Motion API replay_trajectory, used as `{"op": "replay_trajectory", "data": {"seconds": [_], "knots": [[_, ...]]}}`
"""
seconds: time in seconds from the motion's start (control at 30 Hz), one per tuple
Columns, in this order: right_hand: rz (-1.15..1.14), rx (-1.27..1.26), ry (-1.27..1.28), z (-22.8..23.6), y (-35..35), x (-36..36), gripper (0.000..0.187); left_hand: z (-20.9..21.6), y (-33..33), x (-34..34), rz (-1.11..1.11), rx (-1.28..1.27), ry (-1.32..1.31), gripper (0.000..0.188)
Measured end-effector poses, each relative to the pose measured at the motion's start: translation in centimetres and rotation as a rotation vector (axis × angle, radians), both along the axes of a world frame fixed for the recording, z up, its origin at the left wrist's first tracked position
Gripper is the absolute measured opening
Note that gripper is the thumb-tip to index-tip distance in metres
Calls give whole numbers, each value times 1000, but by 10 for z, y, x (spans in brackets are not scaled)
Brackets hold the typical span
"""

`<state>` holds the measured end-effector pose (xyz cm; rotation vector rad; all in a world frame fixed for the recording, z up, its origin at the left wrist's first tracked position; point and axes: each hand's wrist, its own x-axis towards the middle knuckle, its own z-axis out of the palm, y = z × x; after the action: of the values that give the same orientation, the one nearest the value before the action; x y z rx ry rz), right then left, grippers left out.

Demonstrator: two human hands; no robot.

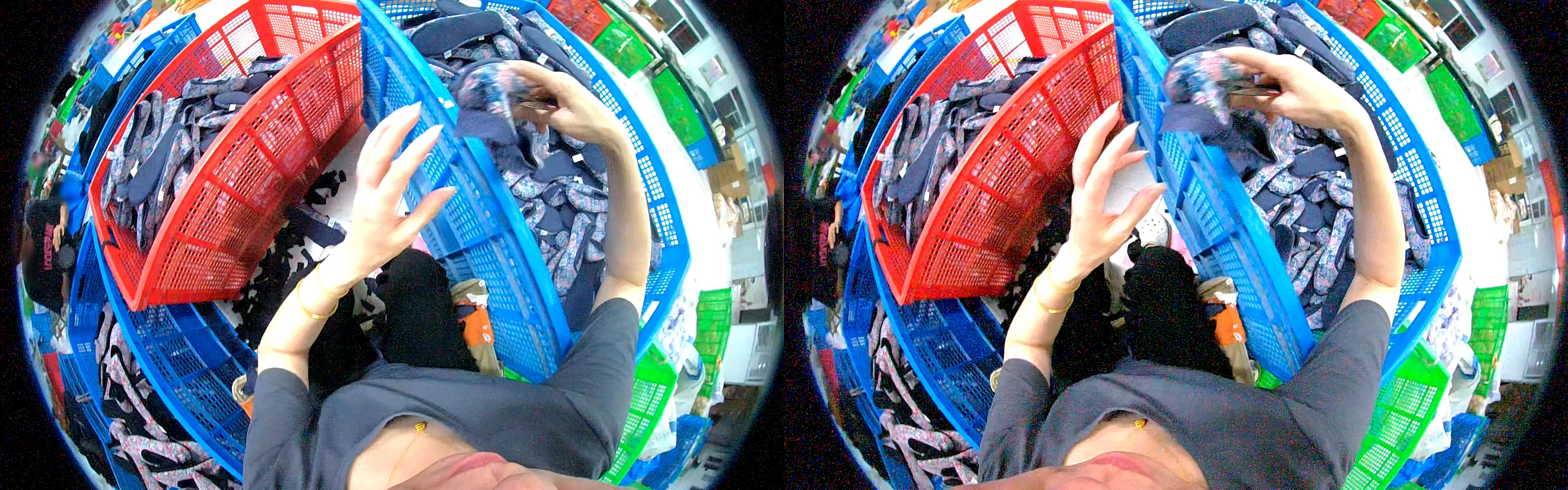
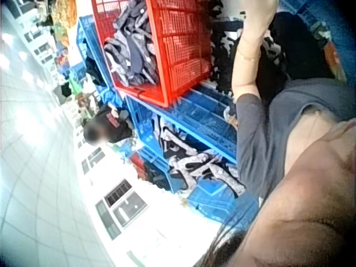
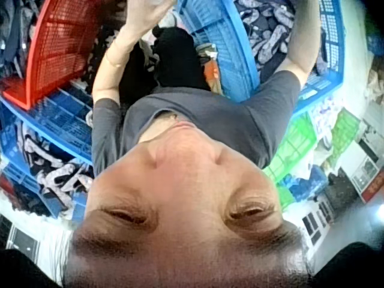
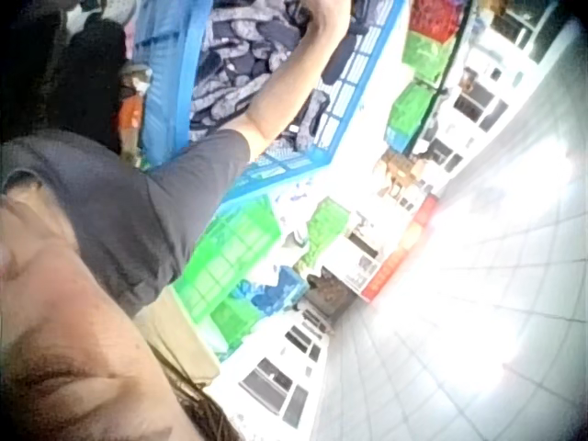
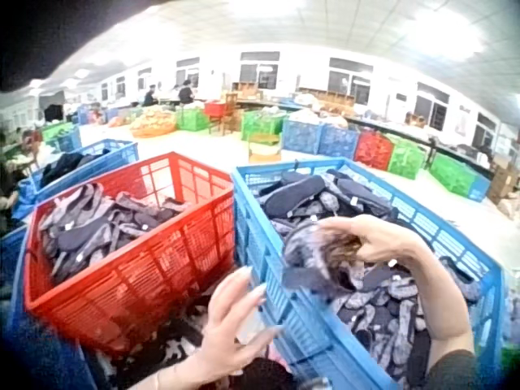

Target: The person sits on the floor surrounded by large plastic crates filled with shoes. They repeatedly pick up individual shoes, turn them over to inspect the soles and uppers, and place them back into the crates.

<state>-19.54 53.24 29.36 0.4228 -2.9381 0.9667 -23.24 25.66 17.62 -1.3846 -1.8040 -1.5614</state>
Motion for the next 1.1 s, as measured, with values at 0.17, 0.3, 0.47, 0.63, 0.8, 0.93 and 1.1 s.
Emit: {"op": "replay_trajectory", "data": {"seconds": [0.17,0.3,0.47,0.63,0.8,0.93,1.1], "knots": [[260,200,-58,-17,-44,-25,46,-1,-9,15,92,-37,94,55],[292,308,-61,-46,-72,-33,40,-10,-25,38,17,39,-377,45],[289,450,-5,-65,-96,-30,40,-20,-32,51,37,-93,-729,33],[273,578,67,-77,-98,-19,38,-38,-33,53,104,-136,-450,17],[288,543,163,-88,-94,-20,34,-58,-31,55,-117,36,-565,10],[279,527,126,-89,-99,-20,33,-61,-28,66,-269,165,-751,16],[263,607,165,-103,-101,-22,31,-67,-28,77,-406,244,-963,18]]}}
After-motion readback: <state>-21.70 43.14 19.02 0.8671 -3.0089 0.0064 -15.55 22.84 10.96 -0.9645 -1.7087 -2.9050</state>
